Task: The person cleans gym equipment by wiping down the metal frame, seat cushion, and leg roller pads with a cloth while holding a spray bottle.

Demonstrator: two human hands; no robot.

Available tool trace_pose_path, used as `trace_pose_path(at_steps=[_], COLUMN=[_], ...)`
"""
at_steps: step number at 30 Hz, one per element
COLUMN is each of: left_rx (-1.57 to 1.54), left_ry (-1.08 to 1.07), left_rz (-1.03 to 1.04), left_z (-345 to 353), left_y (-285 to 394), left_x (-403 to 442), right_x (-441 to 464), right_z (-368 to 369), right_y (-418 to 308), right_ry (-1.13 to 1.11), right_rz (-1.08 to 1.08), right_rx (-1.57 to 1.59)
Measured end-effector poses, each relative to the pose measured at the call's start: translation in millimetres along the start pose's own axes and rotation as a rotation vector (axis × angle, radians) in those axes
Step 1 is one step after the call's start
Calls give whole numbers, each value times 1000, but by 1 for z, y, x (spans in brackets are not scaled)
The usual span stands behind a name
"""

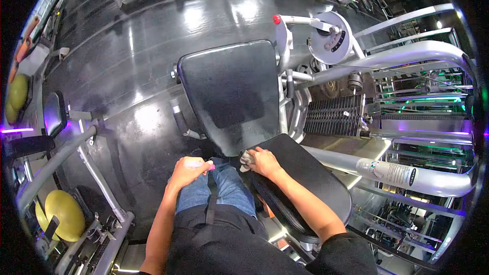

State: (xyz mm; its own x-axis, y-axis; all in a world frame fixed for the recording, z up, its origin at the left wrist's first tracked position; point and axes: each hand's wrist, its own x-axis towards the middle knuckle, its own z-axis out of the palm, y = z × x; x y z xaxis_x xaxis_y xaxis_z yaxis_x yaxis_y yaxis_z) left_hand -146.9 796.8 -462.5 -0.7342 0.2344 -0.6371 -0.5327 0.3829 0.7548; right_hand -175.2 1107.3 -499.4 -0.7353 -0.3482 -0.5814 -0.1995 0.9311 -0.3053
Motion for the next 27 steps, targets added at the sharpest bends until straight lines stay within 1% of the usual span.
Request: trace_pose_path(at_steps=[1,3,6,7,9,10,11,14,17,21,24,25,27], left_rx=[-1,-22,-29,-27,-20,-21,-20,-76,-146,-128,-145,-146,-140], left_ry=[5,4,30,33,59,60,72,94,113,109,147,157,200], left_rz=[-2,33,37,37,29,28,15,6,4,-1,18,12,-11], left_z=[1,2,7,7,7,7,7,14,26,33,37,38,39], left_y=[1,1,-8,-11,-17,-16,-15,-22,-39,-40,-42,-45,-53], left_x=[-2,-7,-10,-11,-16,-20,-23,-26,-30,-40,-50,-53,-59], right_x=[9,26,45,44,34,18,3,-30,-29,11,40,42,39], right_z=[9,27,48,55,70,69,67,56,53,68,68,68,65], right_y=[-2,-14,-35,-41,-50,-56,-59,-62,-64,-60,-59,-60,-63], right_ry=[51,70,174,176,194,232,232,68,78,74,-37,-37,-136], right_rz=[4,-10,-14,-16,-35,-96,-96,-109,-131,-223,-238,-250,-227], right_rx=[-25,-50,-225,-224,-467,-626,-629,-723,-712,-717,-722,-721,-761])
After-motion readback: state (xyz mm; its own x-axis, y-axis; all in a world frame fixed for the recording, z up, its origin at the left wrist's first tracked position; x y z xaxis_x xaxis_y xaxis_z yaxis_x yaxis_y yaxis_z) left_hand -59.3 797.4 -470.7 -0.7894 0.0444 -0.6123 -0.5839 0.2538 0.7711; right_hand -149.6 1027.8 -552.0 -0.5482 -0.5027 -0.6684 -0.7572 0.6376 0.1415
